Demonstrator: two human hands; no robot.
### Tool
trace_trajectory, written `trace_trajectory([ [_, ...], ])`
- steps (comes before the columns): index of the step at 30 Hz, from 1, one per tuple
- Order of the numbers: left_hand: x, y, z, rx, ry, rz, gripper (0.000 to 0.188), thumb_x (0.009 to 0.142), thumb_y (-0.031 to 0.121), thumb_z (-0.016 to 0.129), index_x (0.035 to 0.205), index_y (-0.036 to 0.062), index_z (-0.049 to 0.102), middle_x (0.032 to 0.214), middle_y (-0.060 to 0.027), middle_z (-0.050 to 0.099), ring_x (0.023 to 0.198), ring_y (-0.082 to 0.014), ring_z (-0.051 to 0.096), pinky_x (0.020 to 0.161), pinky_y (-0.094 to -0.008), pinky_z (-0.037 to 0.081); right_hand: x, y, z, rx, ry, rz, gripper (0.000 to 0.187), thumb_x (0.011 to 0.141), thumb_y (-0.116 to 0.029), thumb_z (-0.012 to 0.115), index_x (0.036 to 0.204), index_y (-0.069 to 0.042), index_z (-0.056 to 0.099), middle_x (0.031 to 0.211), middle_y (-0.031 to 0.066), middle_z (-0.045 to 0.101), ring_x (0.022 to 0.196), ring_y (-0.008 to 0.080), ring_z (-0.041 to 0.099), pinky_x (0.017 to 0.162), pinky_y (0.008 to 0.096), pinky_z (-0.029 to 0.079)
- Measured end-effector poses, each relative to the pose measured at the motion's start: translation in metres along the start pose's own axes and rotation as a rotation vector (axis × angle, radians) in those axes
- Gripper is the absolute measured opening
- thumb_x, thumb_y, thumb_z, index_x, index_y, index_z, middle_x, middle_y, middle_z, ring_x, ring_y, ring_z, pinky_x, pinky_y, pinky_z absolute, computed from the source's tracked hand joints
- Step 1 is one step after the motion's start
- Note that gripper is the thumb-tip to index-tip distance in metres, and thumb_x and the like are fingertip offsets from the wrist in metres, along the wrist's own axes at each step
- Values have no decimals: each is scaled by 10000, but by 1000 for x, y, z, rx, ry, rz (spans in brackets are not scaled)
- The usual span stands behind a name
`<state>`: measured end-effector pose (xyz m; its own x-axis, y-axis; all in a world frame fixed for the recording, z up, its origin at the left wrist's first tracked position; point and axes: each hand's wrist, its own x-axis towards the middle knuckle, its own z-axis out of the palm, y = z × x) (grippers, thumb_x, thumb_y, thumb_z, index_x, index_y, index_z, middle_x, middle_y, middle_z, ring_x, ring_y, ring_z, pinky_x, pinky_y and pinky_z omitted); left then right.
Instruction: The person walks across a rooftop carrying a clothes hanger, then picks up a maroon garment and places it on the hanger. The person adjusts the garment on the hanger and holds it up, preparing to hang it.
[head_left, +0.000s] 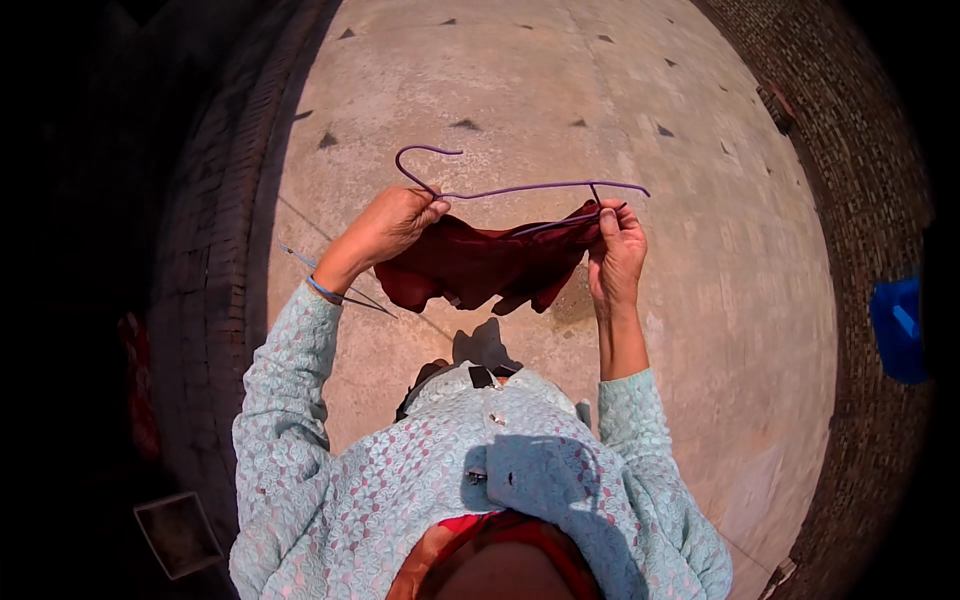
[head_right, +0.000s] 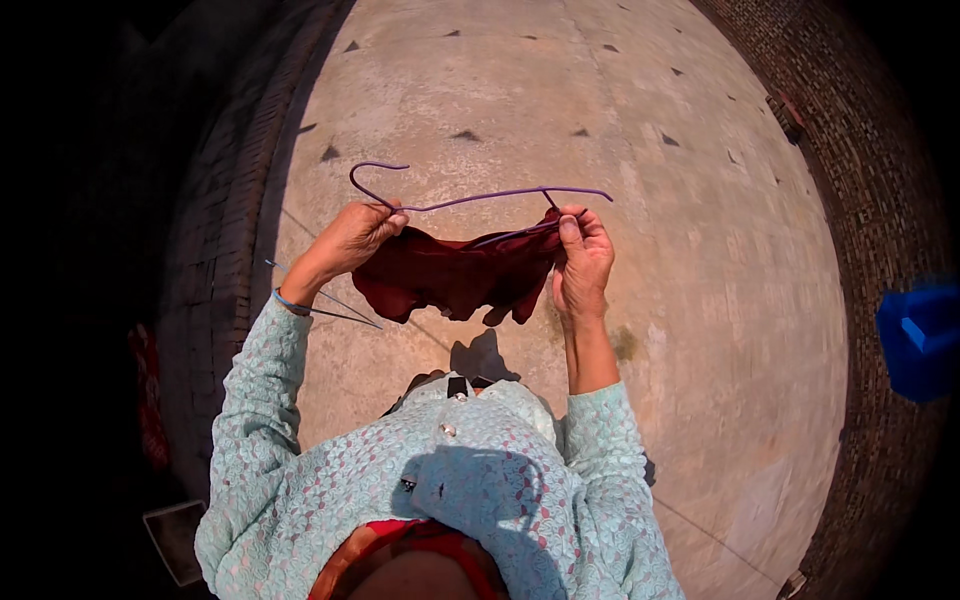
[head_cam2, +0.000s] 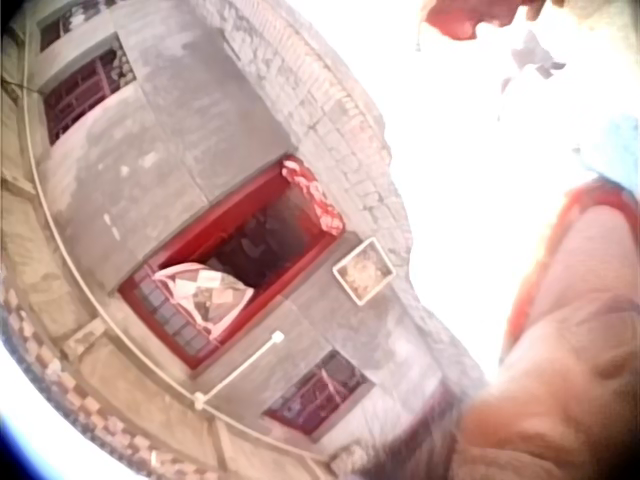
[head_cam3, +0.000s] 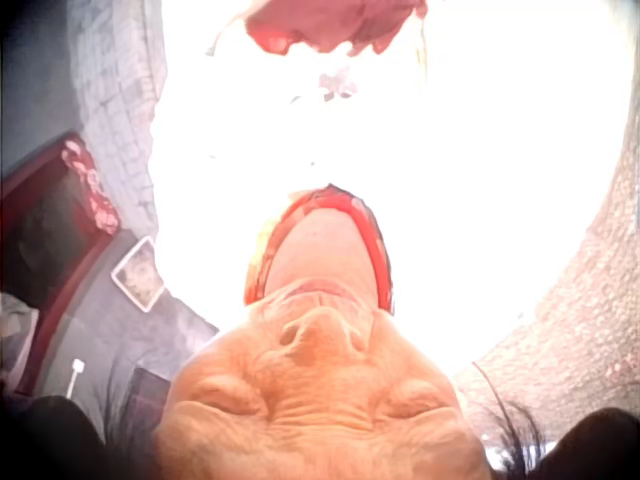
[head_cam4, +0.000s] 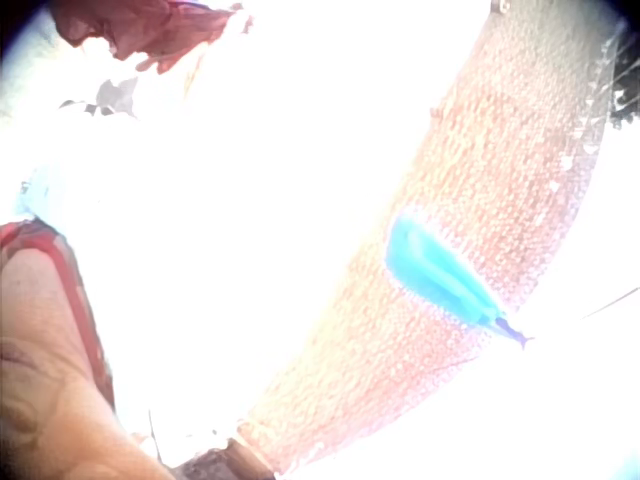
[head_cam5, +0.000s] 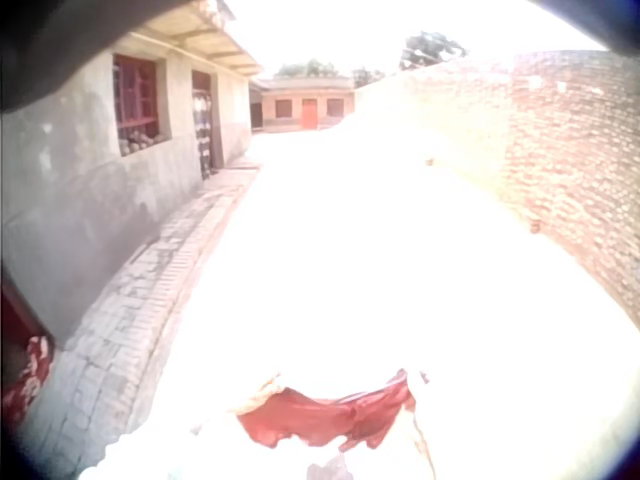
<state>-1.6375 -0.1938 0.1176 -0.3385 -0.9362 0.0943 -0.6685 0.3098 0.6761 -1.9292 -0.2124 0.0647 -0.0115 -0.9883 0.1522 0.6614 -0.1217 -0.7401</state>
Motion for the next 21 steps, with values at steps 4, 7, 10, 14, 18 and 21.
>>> trace_trajectory([
  [4,-14,0,12,-146,65,-19,309,933,186,480,718,-36,463,645,-125,432,571,-205,376,555,-323,366,-5,-2,20,38,-44,-53,142,866,-79,609,992,-34,559,903,46,620,798,119,605,723,240,503],
  [7,-14,-20,23,-168,132,47,309,937,178,447,722,-43,475,678,-145,478,591,-240,411,580,-330,383,-5,-12,32,-5,-89,-79,161,866,-76,609,1010,-31,555,910,47,620,805,117,606,731,242,505],
  [10,-9,-16,23,-212,93,-83,381,959,244,426,690,-20,482,630,-32,450,607,-130,390,583,-275,374,-6,-27,52,-45,-102,-91,185,863,-73,609,1033,-26,553,921,50,622,826,118,610,751,255,512],
  [14,-18,-29,39,-287,94,-116,489,965,356,390,682,-19,527,648,-61,548,644,-155,512,636,-304,430,-1,-26,60,48,-121,-73,183,871,-74,595,1041,-20,557,942,71,629,837,134,621,752,267,529],
  [18,-24,-31,56,-363,44,-127,532,966,410,375,748,-28,583,658,-46,536,648,-148,488,639,-301,426,6,-37,67,76,-89,-50,167,857,-45,605,1016,-5,574,904,80,639,789,127,618,701,248,525],
  [21,-19,-42,74,-450,88,-88,535,963,434,375,785,-15,605,657,-20,501,666,-130,464,640,-288,418,13,-41,70,14,-45,-82,148,864,-39,594,1006,-4,574,891,77,639,771,126,618,703,250,529],
])
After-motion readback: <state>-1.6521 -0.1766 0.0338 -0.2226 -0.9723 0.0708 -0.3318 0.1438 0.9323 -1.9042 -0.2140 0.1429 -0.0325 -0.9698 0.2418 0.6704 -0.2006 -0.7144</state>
